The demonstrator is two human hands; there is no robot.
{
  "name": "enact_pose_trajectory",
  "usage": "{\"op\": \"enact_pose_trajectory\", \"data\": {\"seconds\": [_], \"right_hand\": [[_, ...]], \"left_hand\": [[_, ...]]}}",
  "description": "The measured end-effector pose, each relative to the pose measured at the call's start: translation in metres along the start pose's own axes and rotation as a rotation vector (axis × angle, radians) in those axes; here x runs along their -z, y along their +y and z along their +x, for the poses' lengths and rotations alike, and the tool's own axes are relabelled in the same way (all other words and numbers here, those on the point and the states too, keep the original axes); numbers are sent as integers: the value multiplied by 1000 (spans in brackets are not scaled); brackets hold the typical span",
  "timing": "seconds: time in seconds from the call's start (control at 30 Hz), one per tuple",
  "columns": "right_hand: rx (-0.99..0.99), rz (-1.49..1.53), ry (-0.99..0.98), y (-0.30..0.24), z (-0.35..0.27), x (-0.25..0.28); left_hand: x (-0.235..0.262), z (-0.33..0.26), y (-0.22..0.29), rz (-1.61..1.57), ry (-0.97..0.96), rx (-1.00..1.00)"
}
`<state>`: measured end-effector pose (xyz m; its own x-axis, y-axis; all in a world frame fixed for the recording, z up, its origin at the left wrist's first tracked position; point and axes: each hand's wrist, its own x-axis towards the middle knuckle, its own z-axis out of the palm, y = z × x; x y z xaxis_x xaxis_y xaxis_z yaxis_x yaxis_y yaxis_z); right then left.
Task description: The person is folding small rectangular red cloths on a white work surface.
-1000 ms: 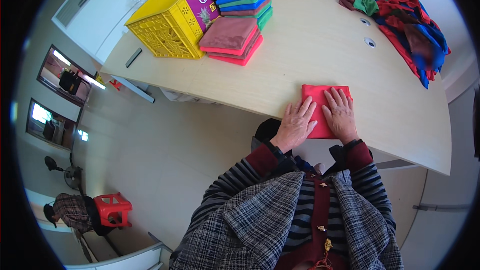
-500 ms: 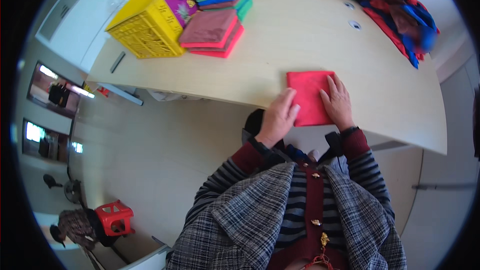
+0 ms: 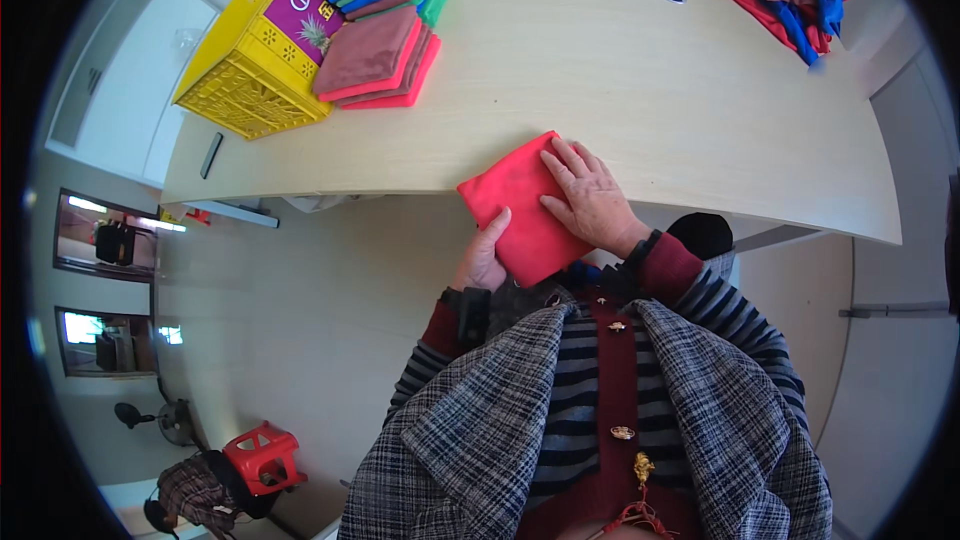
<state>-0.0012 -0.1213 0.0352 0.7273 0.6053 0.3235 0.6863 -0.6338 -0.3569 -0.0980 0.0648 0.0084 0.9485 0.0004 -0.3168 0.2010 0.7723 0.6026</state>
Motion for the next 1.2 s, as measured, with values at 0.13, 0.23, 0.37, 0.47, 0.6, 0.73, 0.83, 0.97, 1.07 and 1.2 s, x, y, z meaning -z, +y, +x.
{"op": "enact_pose_trajectory", "data": {"seconds": [0.13,0.23,0.37,0.47,0.6,0.73,0.83,0.97,1.07,1.2], "right_hand": [[-111,258,11,26,-4,12],[-127,114,210,73,-20,17],[-125,-52,242,93,-29,27],[-156,-131,225,86,-30,31],[-217,-186,204,87,-32,33],[-230,-173,208,81,-28,34],[-198,-128,234,69,-18,30],[-239,-193,216,85,-30,31],[-269,-225,221,97,-44,39],[-217,-21,245,89,-32,36]], "left_hand": [[12,-3,20,62,47,-28],[5,-9,60,59,48,-19],[-16,-2,145,110,111,-138],[-28,25,220,160,90,-264],[-49,82,301,188,34,-380],[-28,148,345,23,120,-511],[24,177,357,-51,354,-451],[54,229,316,-128,407,-302],[63,264,293,-188,91,-106],[103,226,355,-93,-42,7]]}}
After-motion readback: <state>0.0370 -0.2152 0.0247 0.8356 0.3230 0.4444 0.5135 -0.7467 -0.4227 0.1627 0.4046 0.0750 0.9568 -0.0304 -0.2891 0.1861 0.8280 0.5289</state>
